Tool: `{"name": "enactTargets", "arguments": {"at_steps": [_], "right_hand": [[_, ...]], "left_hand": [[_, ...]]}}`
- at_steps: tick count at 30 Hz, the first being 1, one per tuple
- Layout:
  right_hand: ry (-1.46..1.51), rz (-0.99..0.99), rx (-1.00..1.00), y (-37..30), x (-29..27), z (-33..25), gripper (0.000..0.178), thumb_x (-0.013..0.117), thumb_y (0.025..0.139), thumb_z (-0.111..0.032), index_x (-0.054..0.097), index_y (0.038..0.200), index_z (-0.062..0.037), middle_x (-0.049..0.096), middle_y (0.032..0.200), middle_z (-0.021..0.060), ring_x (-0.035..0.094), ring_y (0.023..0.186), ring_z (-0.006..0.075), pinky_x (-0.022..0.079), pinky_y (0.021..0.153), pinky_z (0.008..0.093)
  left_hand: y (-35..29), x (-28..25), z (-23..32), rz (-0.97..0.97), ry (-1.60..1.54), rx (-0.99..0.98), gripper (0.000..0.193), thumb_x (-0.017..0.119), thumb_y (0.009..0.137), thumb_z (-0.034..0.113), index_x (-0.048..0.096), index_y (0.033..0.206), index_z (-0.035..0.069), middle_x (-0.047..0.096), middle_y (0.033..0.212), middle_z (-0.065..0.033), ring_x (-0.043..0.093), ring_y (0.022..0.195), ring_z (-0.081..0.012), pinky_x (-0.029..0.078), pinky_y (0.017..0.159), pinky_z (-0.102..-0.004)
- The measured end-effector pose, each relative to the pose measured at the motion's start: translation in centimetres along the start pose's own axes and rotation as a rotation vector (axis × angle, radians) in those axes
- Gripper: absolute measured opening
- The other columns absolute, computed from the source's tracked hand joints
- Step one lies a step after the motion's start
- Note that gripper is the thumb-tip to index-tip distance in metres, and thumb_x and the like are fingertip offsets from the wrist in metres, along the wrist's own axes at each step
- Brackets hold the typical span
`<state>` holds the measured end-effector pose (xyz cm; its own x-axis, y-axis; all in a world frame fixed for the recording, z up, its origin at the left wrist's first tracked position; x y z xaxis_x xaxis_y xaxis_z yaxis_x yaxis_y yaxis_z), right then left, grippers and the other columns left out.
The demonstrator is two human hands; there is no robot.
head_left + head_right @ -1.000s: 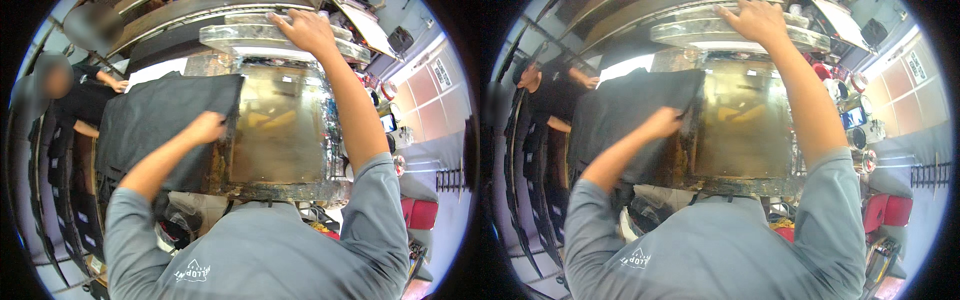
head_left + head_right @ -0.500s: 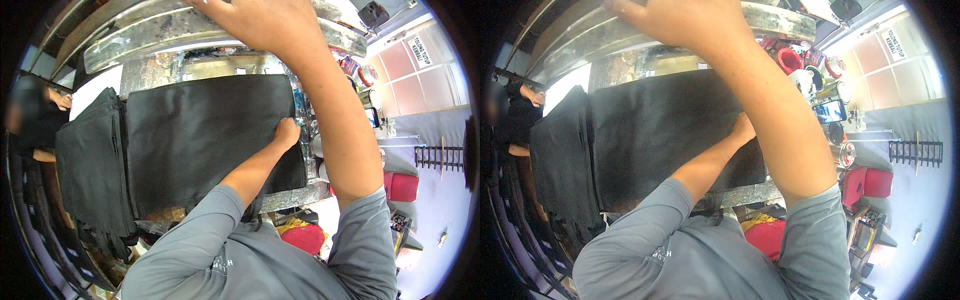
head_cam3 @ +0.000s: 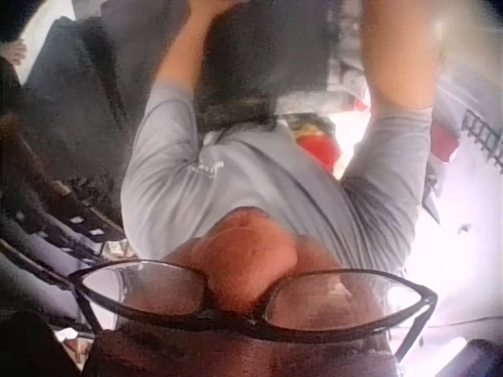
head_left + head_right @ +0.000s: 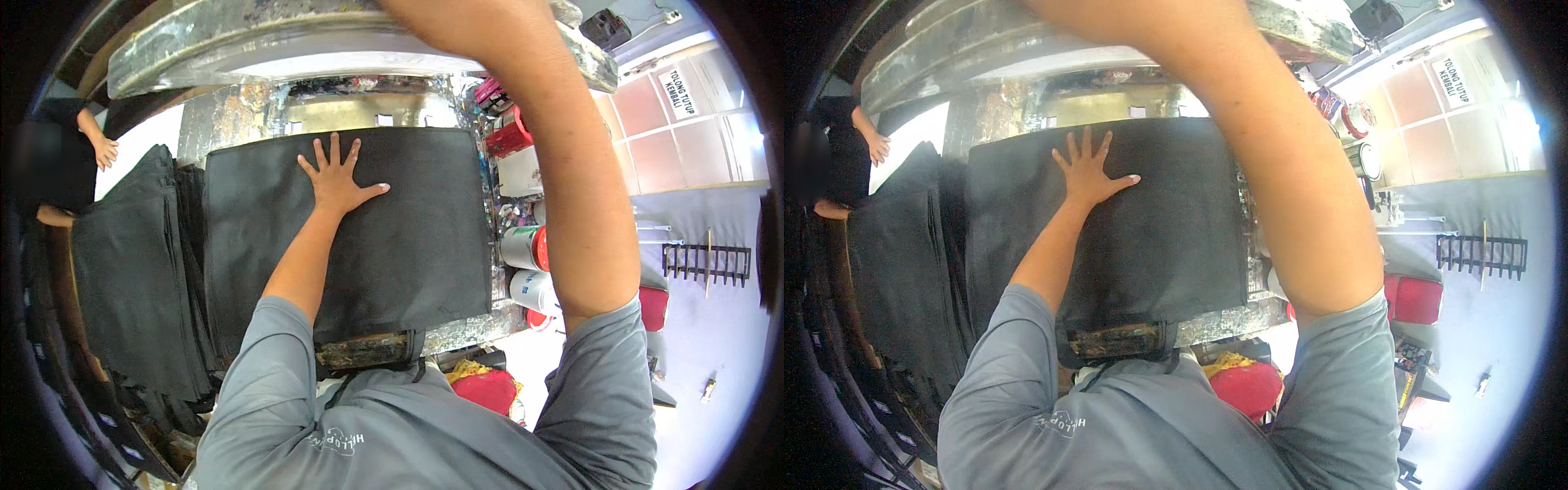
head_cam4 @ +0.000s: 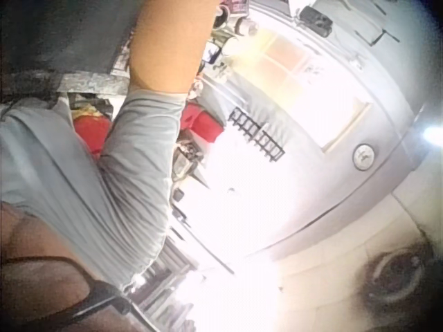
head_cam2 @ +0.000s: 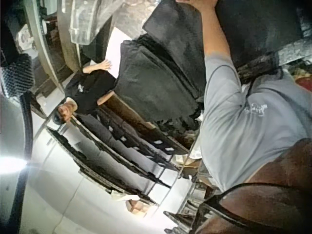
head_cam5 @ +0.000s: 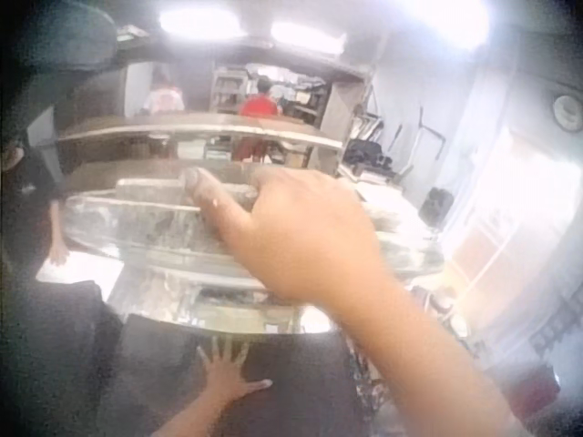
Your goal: The person performs screen printing on black bags by placing a bag on the printing station, lowering the screen frame, and using a squeegee to apply white ink. They then lift the frame and set the printed bag aside on a stack.
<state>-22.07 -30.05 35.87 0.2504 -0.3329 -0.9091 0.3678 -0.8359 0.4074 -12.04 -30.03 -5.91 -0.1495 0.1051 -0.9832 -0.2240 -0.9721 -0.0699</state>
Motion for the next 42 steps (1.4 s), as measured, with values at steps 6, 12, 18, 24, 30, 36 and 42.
{"name": "enactTargets", "arguments": {"at_steps": [6, 12, 18, 24, 30, 36, 42], "right_hand": [[0.059, -0.368, 0.236, 1.8, -2.3, -0.3, 0.082, 0.024, 0.104, -0.072, 0.069, 0.133, -0.0100, 0.075, 0.095, 0.0163, 0.071, 0.096, 0.0262, 0.055, 0.089, 0.0427], [-0.065, -0.065, 0.052, 1.1, 0.6, 0.8, 0.081, 0.026, 0.104, -0.073, 0.069, 0.134, -0.0115, 0.073, 0.087, 0.0132, 0.067, 0.085, 0.0198, 0.055, 0.078, 0.0370], [0.024, -0.104, 0.018, -0.3, -0.7, 0.1, 0.081, 0.027, 0.103, -0.073, 0.070, 0.132, -0.0101, 0.073, 0.086, 0.0117, 0.068, 0.083, 0.0192, 0.056, 0.075, 0.0367], [-0.014, -0.268, 0.282, 0.9, -1.0, -1.5, 0.082, 0.030, 0.103, -0.073, 0.073, 0.115, -0.0053, 0.073, 0.085, 0.0119, 0.069, 0.083, 0.0217, 0.055, 0.075, 0.0392], [-0.170, 0.074, -0.135, -7.2, 4.3, -0.4, 0.066, 0.052, 0.096, -0.069, 0.070, 0.103, -0.0058, 0.071, 0.094, 0.0193, 0.068, 0.092, 0.0402, 0.048, 0.084, 0.0533], [-0.024, -0.285, 0.028, -17.3, 14.1, -0.4, 0.057, 0.087, 0.074, -0.032, 0.059, 0.120, -0.0122, 0.067, 0.106, 0.0095, 0.064, 0.106, 0.0313, 0.043, 0.083, 0.0533], [0.029, -0.425, 0.103, -20.9, 17.0, -1.8, 0.051, 0.086, 0.075, -0.030, 0.059, 0.115, -0.0138, 0.067, 0.104, 0.0069, 0.063, 0.106, 0.0305, 0.042, 0.085, 0.0534]], "left_hand": [[1.2, 1.0, 2.8, -0.049, -0.052, 0.055, 0.129, 0.052, 0.064, 0.100, 0.023, 0.166, 0.028, -0.003, 0.173, -0.0174, -0.012, 0.156, -0.0495, -0.009, 0.111, -0.0810], [1.6, 2.4, 2.9, 0.040, -0.077, -0.005, 0.129, 0.053, 0.064, 0.100, 0.024, 0.166, 0.027, -0.004, 0.173, -0.0176, -0.013, 0.156, -0.0492, -0.012, 0.111, -0.0801], [1.8, 1.4, 3.3, 0.029, -0.049, -0.013, 0.129, 0.053, 0.065, 0.100, 0.025, 0.166, 0.025, 0.005, 0.172, -0.0202, -0.004, 0.156, -0.0503, -0.006, 0.113, -0.0795], [0.2, -3.6, 2.2, 0.222, -0.323, -0.024, 0.129, 0.063, 0.069, 0.091, 0.030, 0.162, 0.008, 0.024, 0.167, -0.0255, 0.016, 0.156, -0.0438, 0.010, 0.121, -0.0701], [-17.7, -24.5, -4.4, 0.339, -2.198, 0.505, 0.125, 0.063, 0.078, 0.084, 0.026, 0.155, -0.008, 0.046, 0.149, -0.0335, 0.044, 0.143, -0.0436, 0.033, 0.122, -0.0588], [-27.4, -15.5, -5.4, -0.015, -2.189, -0.348, 0.133, 0.034, 0.082, 0.095, 0.009, 0.156, -0.013, 0.027, 0.157, -0.0356, 0.034, 0.147, -0.0441, 0.034, 0.121, -0.0565], [-29.8, -7.0, -7.6, -0.158, -2.066, -0.517, 0.121, 0.029, 0.088, 0.091, 0.026, 0.151, -0.012, 0.053, 0.139, -0.0321, 0.060, 0.126, -0.0372, 0.050, 0.108, -0.0452]]}}
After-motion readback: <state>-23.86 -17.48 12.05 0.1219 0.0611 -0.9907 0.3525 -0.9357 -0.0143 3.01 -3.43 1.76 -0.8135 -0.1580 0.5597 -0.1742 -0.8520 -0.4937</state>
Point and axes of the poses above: each hand's wrist, its own y-axis towards the middle knuckle, its own x-axis out of the palm, z = x × y, the point moved 3 cm from there along y, towards the middle knuckle
